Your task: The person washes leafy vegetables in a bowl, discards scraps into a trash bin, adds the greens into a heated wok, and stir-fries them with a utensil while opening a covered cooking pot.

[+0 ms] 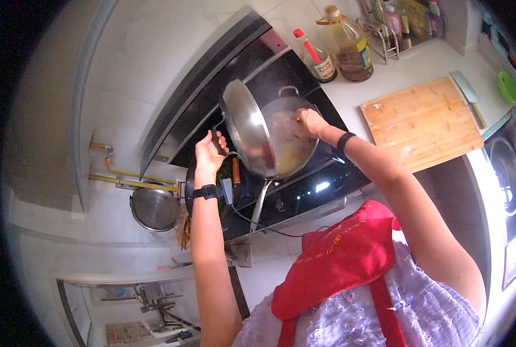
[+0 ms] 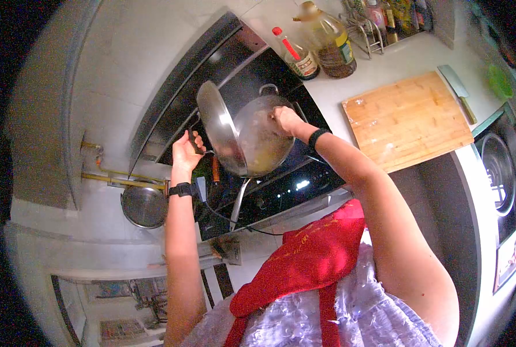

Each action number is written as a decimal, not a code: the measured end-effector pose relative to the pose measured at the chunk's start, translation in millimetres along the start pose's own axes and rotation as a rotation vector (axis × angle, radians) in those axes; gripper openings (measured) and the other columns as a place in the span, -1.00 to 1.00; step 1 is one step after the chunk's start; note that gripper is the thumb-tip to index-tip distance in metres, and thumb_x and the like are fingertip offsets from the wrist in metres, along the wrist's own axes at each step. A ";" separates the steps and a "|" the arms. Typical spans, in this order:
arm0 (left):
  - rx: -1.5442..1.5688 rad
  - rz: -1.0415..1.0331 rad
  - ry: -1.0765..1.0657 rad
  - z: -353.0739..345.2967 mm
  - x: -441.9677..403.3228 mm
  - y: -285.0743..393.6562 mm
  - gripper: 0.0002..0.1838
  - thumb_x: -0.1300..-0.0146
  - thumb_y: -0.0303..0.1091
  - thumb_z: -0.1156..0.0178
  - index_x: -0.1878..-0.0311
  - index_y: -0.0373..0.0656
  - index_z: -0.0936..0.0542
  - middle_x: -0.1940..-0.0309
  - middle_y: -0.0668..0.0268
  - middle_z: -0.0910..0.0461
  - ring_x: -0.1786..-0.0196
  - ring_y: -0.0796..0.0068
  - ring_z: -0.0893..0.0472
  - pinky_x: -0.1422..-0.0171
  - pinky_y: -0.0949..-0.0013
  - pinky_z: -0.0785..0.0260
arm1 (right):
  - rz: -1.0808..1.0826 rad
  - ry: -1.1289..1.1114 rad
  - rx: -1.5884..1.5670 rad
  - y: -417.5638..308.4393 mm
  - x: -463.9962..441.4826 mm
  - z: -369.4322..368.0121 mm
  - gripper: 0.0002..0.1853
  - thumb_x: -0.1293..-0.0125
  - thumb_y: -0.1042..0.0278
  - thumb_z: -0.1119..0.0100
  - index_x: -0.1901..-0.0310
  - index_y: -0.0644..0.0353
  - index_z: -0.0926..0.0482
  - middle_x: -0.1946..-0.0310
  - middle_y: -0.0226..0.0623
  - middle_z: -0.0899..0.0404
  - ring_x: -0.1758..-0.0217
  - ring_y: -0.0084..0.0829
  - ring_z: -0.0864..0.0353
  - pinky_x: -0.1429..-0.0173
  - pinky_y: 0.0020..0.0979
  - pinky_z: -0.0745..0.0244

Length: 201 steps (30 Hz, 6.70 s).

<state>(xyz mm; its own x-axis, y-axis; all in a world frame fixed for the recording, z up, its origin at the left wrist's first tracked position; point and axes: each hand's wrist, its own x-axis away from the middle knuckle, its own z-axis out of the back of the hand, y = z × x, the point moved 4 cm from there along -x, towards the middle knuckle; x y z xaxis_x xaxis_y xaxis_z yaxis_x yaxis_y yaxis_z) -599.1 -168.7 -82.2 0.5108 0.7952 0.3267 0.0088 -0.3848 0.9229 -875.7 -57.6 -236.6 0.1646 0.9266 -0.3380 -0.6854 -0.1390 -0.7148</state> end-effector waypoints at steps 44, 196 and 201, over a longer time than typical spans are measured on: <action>-0.882 -0.009 0.185 -57.1 -115.7 -70.6 -0.63 -0.41 -0.15 -0.14 0.44 -0.23 -0.62 0.61 0.34 -0.55 0.58 0.55 -0.45 0.45 0.41 -0.26 | -0.154 0.546 0.101 23.3 246.8 166.9 -0.82 -0.38 0.47 -0.05 0.04 0.22 -0.57 0.13 -0.12 -0.50 0.10 -0.10 -0.57 0.03 -0.22 -0.51; 0.603 -0.027 0.100 616.8 196.0 -99.5 -0.50 -0.48 0.06 0.05 0.14 -0.25 -0.60 0.21 0.27 -0.65 0.17 0.50 -0.61 -0.06 0.38 -0.42 | -0.639 0.192 -0.293 -518.8 -70.8 -354.4 -0.50 -0.48 0.22 -0.03 -0.39 0.18 -0.34 0.58 -0.57 -0.37 0.71 -0.81 -0.13 0.66 -0.72 0.00; 0.659 -0.062 0.101 614.2 189.7 -107.4 -0.56 -0.47 0.01 -0.03 0.14 -0.22 -0.63 0.27 0.37 -0.65 0.19 0.62 -0.58 -0.01 0.48 -0.39 | -0.252 -0.218 0.190 -524.9 -162.3 -365.4 -0.51 -0.41 0.38 -0.09 -0.36 0.22 -0.38 0.40 -0.51 -0.50 0.60 -0.79 -0.26 0.60 -0.74 -0.12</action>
<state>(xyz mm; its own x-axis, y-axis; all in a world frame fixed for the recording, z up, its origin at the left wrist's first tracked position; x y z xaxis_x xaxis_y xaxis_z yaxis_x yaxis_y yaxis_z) 24.9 -264.3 -244.4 0.4099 0.8525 0.3245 0.5753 -0.5177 0.6332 -283.5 -262.8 -30.3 0.2040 0.9789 -0.0131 -0.7655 0.1512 -0.6255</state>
